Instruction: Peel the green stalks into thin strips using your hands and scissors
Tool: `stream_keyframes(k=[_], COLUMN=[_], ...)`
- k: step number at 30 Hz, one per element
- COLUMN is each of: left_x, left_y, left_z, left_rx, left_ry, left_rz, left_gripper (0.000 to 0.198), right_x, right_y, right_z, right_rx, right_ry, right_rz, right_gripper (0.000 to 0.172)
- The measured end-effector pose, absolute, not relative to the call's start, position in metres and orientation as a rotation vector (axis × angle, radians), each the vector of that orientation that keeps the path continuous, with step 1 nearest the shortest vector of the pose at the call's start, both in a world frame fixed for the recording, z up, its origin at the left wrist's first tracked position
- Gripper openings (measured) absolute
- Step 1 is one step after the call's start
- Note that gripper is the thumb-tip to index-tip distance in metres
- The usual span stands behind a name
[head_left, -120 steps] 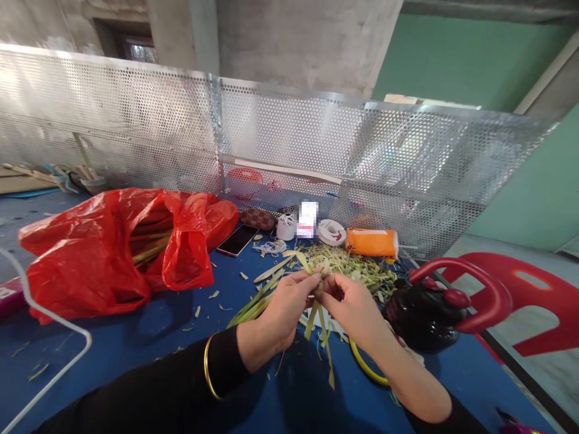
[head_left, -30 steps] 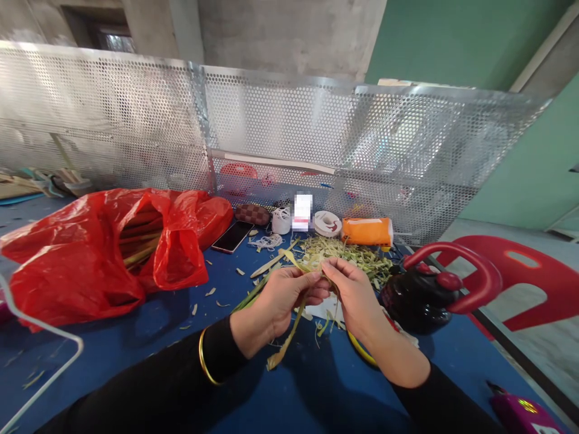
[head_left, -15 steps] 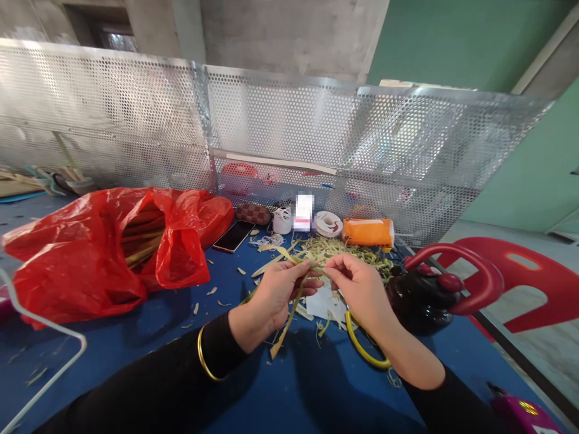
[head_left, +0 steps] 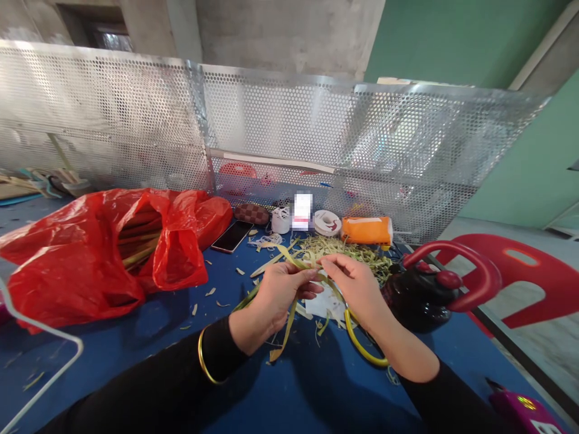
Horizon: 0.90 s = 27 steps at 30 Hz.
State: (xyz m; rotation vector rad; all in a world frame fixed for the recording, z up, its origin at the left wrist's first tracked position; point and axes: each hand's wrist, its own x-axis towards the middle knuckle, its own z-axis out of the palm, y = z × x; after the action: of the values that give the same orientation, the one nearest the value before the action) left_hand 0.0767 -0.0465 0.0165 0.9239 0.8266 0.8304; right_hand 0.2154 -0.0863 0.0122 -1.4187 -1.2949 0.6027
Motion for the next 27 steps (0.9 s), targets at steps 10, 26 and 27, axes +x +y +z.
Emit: stream_keyframes(k=[10,26,27], left_x=[0.080,0.076,0.076], left_y=[-0.048,-0.038,-0.038], left_z=[0.013,0.017,0.016], left_rx=[0.830,0.651,0.642], left_ry=[0.804,0.760,0.762], left_rz=[0.758,0.890,0.884], left_gripper=[0.008,0.004,0.005], right_x=[0.208,0.218,0.219], right_y=[-0.081,-0.082,-0.081], right_z=[0.001,0.006,0.005], right_rx=[-1.273,-1.488,-1.496], right_ry=[-0.964,-1.458,-1.461], right_rz=[0.814,0.670,0.674], right_gripper=[0.031,0.025,0.025])
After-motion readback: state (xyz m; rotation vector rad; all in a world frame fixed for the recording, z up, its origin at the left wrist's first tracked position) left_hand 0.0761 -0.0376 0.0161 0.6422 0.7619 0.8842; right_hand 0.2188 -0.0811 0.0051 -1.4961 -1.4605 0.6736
